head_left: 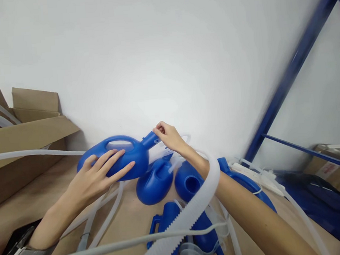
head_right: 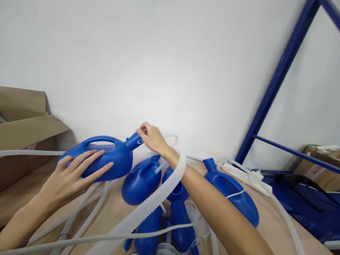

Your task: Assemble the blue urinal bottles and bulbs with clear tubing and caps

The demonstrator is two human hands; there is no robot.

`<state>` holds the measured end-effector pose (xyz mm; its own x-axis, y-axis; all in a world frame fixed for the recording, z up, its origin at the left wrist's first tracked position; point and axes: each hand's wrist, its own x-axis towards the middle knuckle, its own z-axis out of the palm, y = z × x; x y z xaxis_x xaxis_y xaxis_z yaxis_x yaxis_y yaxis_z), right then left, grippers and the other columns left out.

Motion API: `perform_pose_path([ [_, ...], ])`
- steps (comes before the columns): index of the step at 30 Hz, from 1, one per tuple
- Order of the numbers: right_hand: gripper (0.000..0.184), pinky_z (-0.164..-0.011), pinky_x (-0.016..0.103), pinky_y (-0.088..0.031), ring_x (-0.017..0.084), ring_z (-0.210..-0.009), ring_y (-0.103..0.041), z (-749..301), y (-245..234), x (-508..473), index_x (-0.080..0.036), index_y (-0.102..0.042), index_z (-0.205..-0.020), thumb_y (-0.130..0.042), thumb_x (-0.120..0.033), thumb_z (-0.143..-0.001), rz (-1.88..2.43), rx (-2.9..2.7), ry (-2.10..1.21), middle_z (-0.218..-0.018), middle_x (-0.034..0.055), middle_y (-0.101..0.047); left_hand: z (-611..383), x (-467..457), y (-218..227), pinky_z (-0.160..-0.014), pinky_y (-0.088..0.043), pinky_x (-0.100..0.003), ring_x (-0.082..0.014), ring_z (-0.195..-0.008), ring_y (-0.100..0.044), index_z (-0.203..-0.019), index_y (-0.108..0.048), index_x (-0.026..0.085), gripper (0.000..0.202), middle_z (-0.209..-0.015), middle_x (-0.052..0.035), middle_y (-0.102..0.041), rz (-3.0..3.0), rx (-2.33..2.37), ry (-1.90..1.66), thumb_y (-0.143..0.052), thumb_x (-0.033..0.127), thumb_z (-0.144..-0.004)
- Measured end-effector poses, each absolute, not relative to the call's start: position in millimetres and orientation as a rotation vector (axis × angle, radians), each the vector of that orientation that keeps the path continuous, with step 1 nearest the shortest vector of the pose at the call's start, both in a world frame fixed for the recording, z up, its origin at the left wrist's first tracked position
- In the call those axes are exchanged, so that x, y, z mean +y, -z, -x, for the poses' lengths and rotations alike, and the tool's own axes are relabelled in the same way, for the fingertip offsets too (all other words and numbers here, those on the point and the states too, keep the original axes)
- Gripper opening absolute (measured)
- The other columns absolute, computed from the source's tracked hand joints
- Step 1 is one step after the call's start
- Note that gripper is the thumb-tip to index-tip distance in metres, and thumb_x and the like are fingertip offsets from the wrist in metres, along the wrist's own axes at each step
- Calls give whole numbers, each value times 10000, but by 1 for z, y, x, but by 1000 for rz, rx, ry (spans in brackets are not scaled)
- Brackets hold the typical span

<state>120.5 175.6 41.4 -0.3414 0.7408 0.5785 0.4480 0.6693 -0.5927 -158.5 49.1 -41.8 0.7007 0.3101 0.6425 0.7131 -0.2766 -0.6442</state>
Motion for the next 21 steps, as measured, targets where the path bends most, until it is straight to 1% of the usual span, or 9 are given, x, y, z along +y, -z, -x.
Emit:
perform_pose_path([
  [3, 187, -673, 277, -401, 152, -670, -542, -118, -40, 173, -239, -570, -908, -528, -401, -991, 918, -1975, -410, -703, -55, -557, 157, 48, 41, -1049, -392, -474, -335, -1297, -625, -1450, -620, 359, 619, -1453, -143, -663, 1877, -787, 515, -572, 14, -938],
  [6, 178, -639, 270, -368, 152, -605, -509, -115, -40, 169, -254, -574, -979, -484, -403, -1017, 895, -1975, -444, -620, -82, -489, 156, 48, 42, -1096, -373, -506, -335, -1315, -618, -1458, -608, 351, 591, -1467, -149, -650, 1881, -797, 534, -573, 46, -953],
  [10, 140, -607, 264, -333, 148, -571, -463, -113, -44, 172, -254, -554, -966, -472, -357, -1015, 876, -1936, -501, -592, -89, -437, 157, 52, 48, -1093, -387, -534, -345, -1290, -632, -1440, -613, 322, 587, -1436, -174, -659, 1871, -812, 528, -569, 26, -935],
  [13, 144, -563, 253, -309, 141, -511, -380, -121, -53, 174, -252, -517, -1009, -404, -338, -1030, 870, -1909, -565, -567, -112, -328, 165, 54, 52, -1110, -387, -551, -330, -1248, -655, -1446, -587, 384, 667, -1387, -136, -687, 1848, -806, 510, -569, -12, -909],
  [15, 165, -542, 249, -291, 135, -487, -333, -130, -59, 166, -247, -517, -1021, -377, -333, -1037, 854, -1915, -595, -565, -119, -278, 177, 56, 53, -1140, -379, -557, -328, -1277, -644, -1498, -519, 428, 763, -1411, -111, -669, 1862, -893, 491, -542, -41, -897],
  [16, 169, -542, 251, -288, 133, -488, -333, -136, -61, 159, -243, -535, -1014, -395, -336, -1036, 841, -1944, -586, -565, -116, -290, 184, 58, 52, -1148, -383, -565, -337, -1297, -633, -1539, -465, 432, 804, -1435, -107, -648, 1870, -953, 478, -520, -48, -896],
  [17, 175, -554, 254, -301, 132, -506, -362, -141, -61, 149, -237, -564, -1017, -423, -338, -1038, 810, -2015, -539, -573, -104, -357, 192, 60, 51, -1150, -392, -576, -351, -1315, -620, -1581, -401, 424, 831, -1454, -107, -624, 1874, -1014, 473, -496, -43, -902],
  [19, 187, -597, 270, -345, 144, -561, -448, -148, -54, 123, -235, -630, -1021, -476, -338, -1050, 727, -2286, -333, -613, -71, -480, 210, 65, 48, -1147, -410, -596, -370, -1323, -607, -1647, -269, 386, 839, -1450, -107, -595, 1862, -1105, 503, -444, -9, -928],
  [21, 185, -690, 305, -407, 174, -692, -563, -152, -39, 94, -214, -684, -1023, -505, -255, -1053, 529, -2652, -54, -756, 1, -658, 228, 70, 47, -1146, -417, -592, -369, -1319, -601, -1680, -166, 324, 809, -1421, -116, -578, 1828, -1186, 568, -404, 44, -960],
])
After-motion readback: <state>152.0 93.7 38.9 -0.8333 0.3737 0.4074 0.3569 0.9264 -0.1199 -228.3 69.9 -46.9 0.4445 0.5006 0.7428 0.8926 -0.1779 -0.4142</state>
